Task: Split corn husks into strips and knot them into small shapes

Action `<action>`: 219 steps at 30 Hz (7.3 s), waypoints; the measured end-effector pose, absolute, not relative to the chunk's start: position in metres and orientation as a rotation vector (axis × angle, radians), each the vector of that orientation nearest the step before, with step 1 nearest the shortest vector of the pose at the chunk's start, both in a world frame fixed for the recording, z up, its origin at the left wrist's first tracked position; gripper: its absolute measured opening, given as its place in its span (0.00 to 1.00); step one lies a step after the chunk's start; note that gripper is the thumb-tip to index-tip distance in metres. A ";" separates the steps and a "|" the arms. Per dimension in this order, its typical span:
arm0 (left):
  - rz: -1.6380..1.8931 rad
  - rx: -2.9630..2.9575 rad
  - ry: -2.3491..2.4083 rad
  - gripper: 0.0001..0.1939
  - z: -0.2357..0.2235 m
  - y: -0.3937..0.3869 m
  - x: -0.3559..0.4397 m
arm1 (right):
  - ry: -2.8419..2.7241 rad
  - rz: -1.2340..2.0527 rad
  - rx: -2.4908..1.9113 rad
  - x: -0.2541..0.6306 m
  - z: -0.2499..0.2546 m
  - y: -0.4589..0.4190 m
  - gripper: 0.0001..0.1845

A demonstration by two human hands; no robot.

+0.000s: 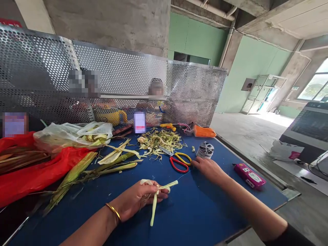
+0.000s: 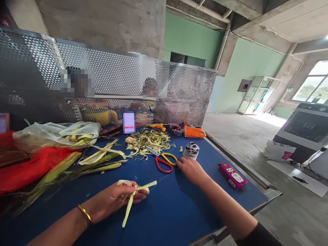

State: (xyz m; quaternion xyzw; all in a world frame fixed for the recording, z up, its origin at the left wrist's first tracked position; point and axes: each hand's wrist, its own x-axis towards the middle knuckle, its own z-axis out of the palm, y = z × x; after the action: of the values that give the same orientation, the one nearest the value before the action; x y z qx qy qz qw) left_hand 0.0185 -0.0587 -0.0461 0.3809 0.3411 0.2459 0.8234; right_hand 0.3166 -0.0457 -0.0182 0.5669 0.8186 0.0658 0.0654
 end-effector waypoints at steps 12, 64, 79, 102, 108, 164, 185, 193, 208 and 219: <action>0.677 0.496 0.706 0.05 -0.054 -0.050 0.013 | 2.663 -0.174 1.932 0.295 -0.026 -0.057 0.08; 0.729 0.315 0.752 0.03 -0.045 -0.052 0.017 | 3.288 -0.170 1.394 0.220 -0.022 -0.082 0.11; 0.849 0.280 0.749 0.04 -0.033 -0.050 0.013 | 2.332 -0.305 2.087 0.240 -0.019 0.035 0.19; 1.063 0.237 0.803 0.06 -0.026 -0.028 -0.009 | 3.597 -1.126 2.499 0.251 0.009 0.038 0.36; 1.081 0.247 0.792 0.06 -0.028 -0.024 -0.015 | 2.414 -2.519 2.040 0.245 0.004 -0.022 0.27; 0.818 0.964 1.029 0.10 -0.036 -0.047 0.009 | 3.379 -0.747 1.528 0.186 -0.018 -0.040 0.11; 0.951 0.433 0.874 0.03 -0.024 -0.048 0.008 | 2.285 -2.368 1.666 0.164 -0.054 -0.043 0.10; 0.971 0.592 0.996 0.07 -0.034 -0.041 0.003 | 2.937 -1.506 1.899 0.187 -0.032 -0.036 0.12; 0.793 0.683 1.006 0.08 -0.033 -0.047 0.004 | 3.346 -0.721 1.782 0.190 -0.020 -0.044 0.09; 0.781 0.984 1.067 0.10 -0.035 -0.052 0.011 | 3.432 -0.658 1.659 0.192 -0.020 -0.044 0.08</action>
State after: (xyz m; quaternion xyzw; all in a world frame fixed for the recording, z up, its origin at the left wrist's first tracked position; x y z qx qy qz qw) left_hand 0.0110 -0.0522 -0.0351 0.4381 0.4751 0.3478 0.6793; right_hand 0.1920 -0.0438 -0.0196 0.4009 0.8292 -0.1590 -0.3555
